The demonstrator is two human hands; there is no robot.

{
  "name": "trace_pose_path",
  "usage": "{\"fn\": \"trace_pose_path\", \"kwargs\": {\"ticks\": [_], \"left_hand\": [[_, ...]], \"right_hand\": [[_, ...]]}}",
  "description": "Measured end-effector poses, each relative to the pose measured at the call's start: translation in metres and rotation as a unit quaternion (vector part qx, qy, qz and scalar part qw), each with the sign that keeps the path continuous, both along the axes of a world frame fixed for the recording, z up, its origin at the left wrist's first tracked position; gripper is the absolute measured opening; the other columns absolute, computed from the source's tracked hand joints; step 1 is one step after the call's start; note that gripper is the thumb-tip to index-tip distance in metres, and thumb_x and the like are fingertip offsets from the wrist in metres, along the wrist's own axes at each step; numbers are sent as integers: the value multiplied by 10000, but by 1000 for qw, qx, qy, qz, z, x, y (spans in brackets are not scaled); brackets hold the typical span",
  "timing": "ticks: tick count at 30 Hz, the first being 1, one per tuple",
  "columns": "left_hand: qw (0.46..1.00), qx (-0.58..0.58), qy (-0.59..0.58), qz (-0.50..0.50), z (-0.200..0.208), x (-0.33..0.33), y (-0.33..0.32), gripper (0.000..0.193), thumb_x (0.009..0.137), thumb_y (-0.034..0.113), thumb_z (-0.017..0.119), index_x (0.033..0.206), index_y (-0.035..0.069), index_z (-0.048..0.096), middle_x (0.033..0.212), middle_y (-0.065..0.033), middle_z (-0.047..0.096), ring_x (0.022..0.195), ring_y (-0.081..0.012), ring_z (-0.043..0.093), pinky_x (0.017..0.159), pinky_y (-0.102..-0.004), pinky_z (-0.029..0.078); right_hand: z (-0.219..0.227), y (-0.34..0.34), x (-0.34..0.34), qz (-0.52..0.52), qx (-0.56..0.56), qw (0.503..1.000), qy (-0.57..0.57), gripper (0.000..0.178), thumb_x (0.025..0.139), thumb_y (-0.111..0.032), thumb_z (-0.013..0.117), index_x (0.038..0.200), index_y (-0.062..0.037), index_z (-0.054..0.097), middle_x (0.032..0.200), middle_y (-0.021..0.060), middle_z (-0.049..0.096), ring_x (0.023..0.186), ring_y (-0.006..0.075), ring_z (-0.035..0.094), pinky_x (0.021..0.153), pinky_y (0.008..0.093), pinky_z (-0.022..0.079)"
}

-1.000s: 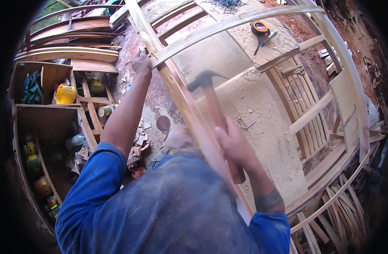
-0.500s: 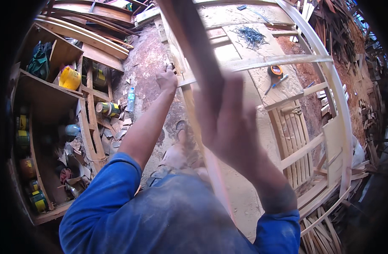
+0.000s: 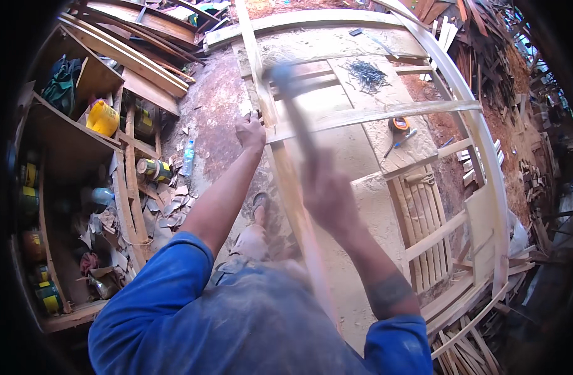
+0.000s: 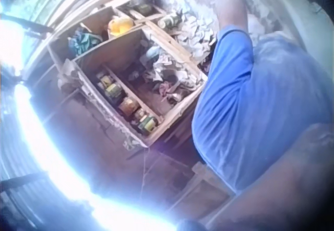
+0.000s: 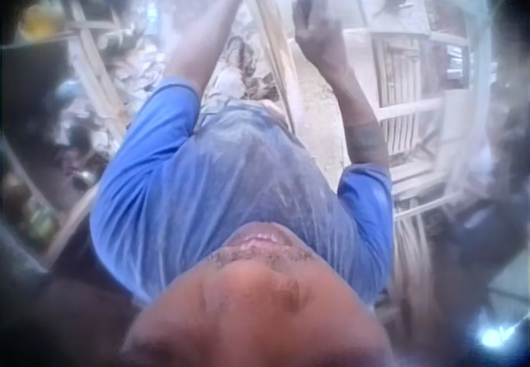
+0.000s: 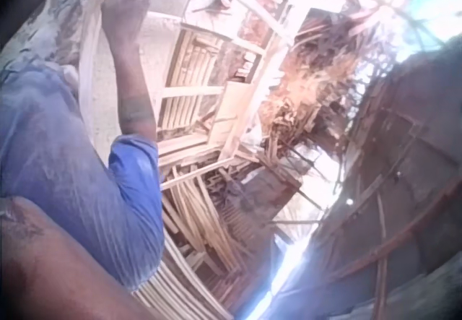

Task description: The person assembles a wooden frame by hammering slats together, measuring the dimensions with a tape measure and marking with a pen, and then uses a power sander on the edges of the frame.

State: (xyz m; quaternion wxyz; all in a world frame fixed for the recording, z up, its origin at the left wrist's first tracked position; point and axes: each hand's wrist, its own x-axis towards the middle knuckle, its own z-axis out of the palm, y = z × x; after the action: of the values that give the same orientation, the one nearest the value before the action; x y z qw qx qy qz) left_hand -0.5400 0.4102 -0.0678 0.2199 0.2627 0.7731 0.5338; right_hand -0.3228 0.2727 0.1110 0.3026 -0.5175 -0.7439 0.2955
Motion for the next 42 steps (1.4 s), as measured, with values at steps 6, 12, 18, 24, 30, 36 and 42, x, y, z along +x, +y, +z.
{"fn": "trace_pose_path", "kwargs": {"ticks": [6, 12, 18, 24, 30, 36, 42], "left_hand": [[996, -78, 28, -41, 1, -12, -5, 317, 986, 316, 549, 1121, 101, 741, 999, -194, 730, 945, -384, 700, 825, -456, 526], [982, 90, 91, -139, 27, -66, 21, 321, 998, 326, 554, 1175, 124, 731, 1214, -149, 693, 1136, -333, 652, 945, -397, 499], [865, 120, 332, -358, 16, -98, 69, 304, 990, 278, 554, 1240, 187, 703, 1399, -30, 606, 1318, -301, 537, 1127, -486, 326], [892, 140, 211, -374, -16, -105, 58, 335, 992, 276, 533, 1284, 195, 675, 1445, 22, 568, 1377, -336, 460, 1173, -537, 256], [884, 124, 222, -393, -13, -89, 53, 343, 997, 300, 544, 1301, 201, 666, 1449, 24, 562, 1377, -331, 459, 1175, -543, 255], [895, 159, 222, -352, -16, -110, 58, 345, 1004, 314, 543, 1284, 167, 681, 1397, 2, 609, 1309, -302, 528, 1113, -460, 342], [888, 149, 138, -413, -6, -107, 60, 361, 1019, 309, 543, 1305, 122, 661, 1413, -56, 592, 1335, -252, 529, 1138, -393, 361]], "right_hand": [[85, -5, 8, -51, 5, 997, -50, 227, 1018, -242, 509, 1061, -20, 510, 676, 198, 583, 585, 353, 607, 549, 471, 460], [106, -17, -38, -127, 150, 889, 414, 211, 1067, -270, 459, 1056, -60, 487, 678, 29, 524, 583, 117, 574, 553, 240, 495], [9, -15, -45, -134, -53, 982, -125, 259, 1001, -183, 515, 1187, -5, 495, 796, 149, 616, 675, 279, 595, 635, 456, 484], [169, -33, -94, -207, 299, 898, 246, 264, 1061, -315, 473, 1097, -55, 502, 720, 24, 507, 515, 108, 497, 472, 264, 461], [-27, -79, -118, -259, -131, 935, -205, 212, 960, -143, 533, 1111, -4, 589, 836, 249, 677, 856, 472, 664, 756, 531, 507], [109, -48, -155, -312, 130, 922, 187, 146, 1015, -166, 556, 1038, -26, 519, 720, 19, 519, 573, 98, 506, 489, 297, 393], [-31, -82, -133, -283, -107, 940, -160, 214, 994, -211, 508, 1116, -36, 506, 844, 320, 637, 840, 523, 638, 676, 564, 493]]}}
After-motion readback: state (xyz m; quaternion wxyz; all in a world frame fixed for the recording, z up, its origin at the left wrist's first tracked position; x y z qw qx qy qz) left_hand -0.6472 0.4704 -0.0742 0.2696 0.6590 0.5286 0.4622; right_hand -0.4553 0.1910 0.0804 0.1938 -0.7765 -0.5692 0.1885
